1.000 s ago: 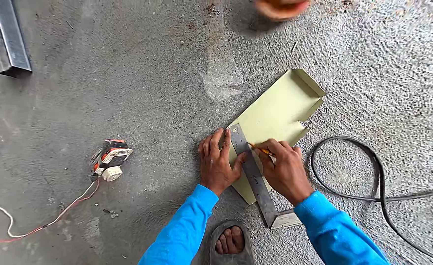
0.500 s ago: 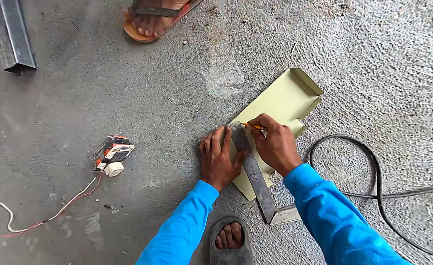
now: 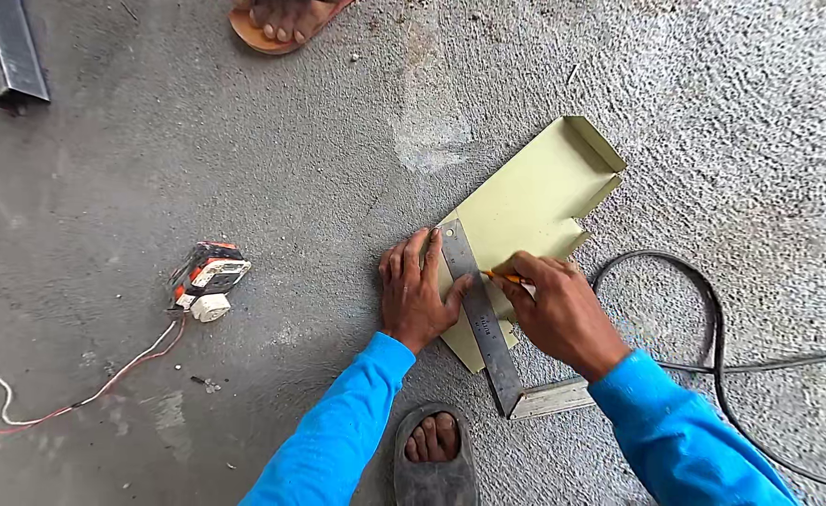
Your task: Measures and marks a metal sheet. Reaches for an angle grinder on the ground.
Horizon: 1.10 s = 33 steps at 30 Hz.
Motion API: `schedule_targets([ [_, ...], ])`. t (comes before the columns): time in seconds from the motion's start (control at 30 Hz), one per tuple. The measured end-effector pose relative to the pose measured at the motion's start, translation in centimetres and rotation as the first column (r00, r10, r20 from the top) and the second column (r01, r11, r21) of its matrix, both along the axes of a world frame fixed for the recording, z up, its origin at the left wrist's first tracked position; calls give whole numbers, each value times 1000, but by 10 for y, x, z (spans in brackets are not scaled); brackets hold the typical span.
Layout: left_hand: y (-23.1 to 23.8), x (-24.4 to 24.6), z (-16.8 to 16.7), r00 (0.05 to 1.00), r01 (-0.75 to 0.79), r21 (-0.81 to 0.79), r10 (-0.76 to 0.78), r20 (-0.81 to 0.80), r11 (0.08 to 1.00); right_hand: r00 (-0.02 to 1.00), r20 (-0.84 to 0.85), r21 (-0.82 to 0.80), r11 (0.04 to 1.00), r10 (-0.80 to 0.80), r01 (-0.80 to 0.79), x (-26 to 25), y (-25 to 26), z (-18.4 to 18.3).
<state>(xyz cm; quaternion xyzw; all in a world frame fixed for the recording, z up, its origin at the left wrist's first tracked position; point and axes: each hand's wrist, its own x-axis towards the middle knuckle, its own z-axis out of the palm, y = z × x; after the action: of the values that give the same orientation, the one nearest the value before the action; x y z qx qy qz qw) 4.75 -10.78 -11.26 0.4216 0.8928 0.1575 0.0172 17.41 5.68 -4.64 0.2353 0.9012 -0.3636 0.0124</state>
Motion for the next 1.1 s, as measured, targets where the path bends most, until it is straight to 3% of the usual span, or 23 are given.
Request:
schedule_targets([
  [0.13, -1, 2, 3, 1000, 4, -16, -4, 19, 1000, 999, -22, 20, 999, 50, -49, 28, -9, 2],
  [0.53, -2, 3, 3, 999, 7, -20, -7, 36, 1000, 994, 51, 13, 995, 99, -100, 32, -8, 6],
  [0.7, -3, 3, 4, 999, 15, -40, -13, 38, 999, 998, -6, 45, 997, 59, -58, 4, -3, 3],
  [0.93, -1, 0, 0, 1000, 18, -24, -17, 11, 1000, 997, -56, -46, 998, -46, 44, -57, 19, -4],
  [1.1, -1, 1, 2, 1000, 17, -37, -16, 24, 999, 982, -120, -70, 988, -146, 139, -58, 14, -10],
])
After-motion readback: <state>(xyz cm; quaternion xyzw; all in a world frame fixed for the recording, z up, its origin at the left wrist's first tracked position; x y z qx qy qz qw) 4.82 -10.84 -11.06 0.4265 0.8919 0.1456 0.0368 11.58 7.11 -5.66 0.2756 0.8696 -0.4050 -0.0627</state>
